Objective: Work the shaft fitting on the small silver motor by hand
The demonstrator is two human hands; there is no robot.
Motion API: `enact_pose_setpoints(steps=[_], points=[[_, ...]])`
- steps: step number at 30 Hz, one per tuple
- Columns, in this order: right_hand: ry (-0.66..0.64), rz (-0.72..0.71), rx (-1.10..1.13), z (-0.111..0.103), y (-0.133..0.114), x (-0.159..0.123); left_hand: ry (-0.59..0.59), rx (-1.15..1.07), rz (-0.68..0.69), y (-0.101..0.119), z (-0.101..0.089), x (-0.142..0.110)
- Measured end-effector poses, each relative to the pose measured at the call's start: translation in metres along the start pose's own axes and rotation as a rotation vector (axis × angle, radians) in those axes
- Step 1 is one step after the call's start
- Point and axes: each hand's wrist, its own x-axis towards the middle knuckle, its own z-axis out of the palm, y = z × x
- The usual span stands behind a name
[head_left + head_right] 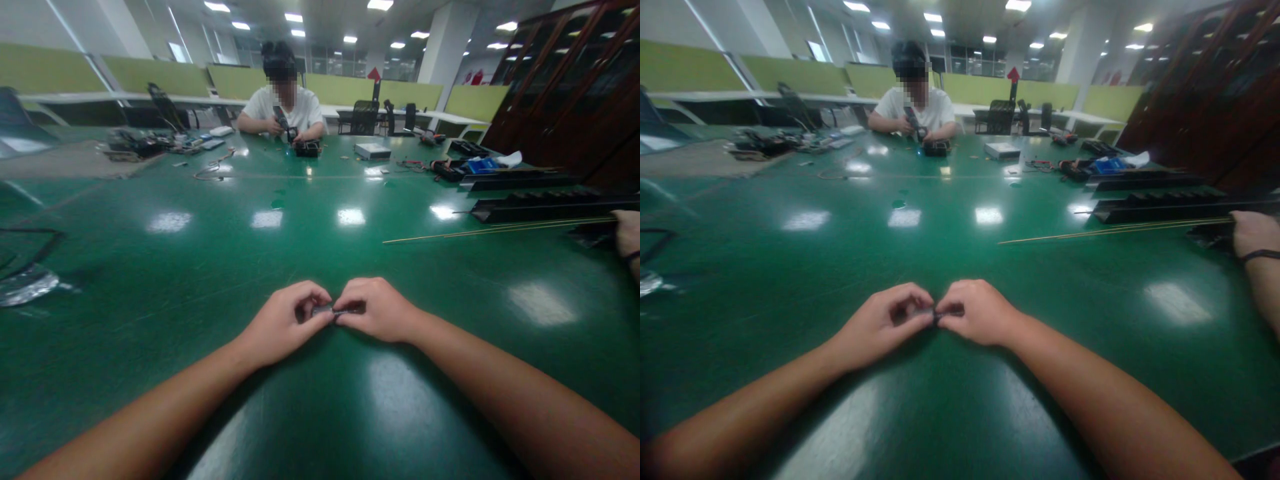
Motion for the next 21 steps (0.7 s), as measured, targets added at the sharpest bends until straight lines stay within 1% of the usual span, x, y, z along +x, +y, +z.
enact_pose_setpoints(steps=[4,11,16,19,21], points=[[0.003,-0.017,0.003,0.0,0.0,-0.001,-0.018,0.008,0.009,-0.001,0.001,-0.001],[-0.027,0.008,-0.02,-0.008,-0.001,-0.003,-0.026,0.019,0.012,-0.001,0.0,-0.002],[-0.087,0.077,-0.023,-0.021,0.001,-0.007,-0.035,0.017,0.012,0.0,-0.001,-0.002],[-0.146,0.148,-0.014,-0.033,0.008,-0.011,-0.04,0.025,0.011,0.001,-0.001,-0.002],[-0.153,0.204,0.001,-0.041,0.015,-0.013,-0.039,0.032,0.013,0.002,-0.001,-0.002]])
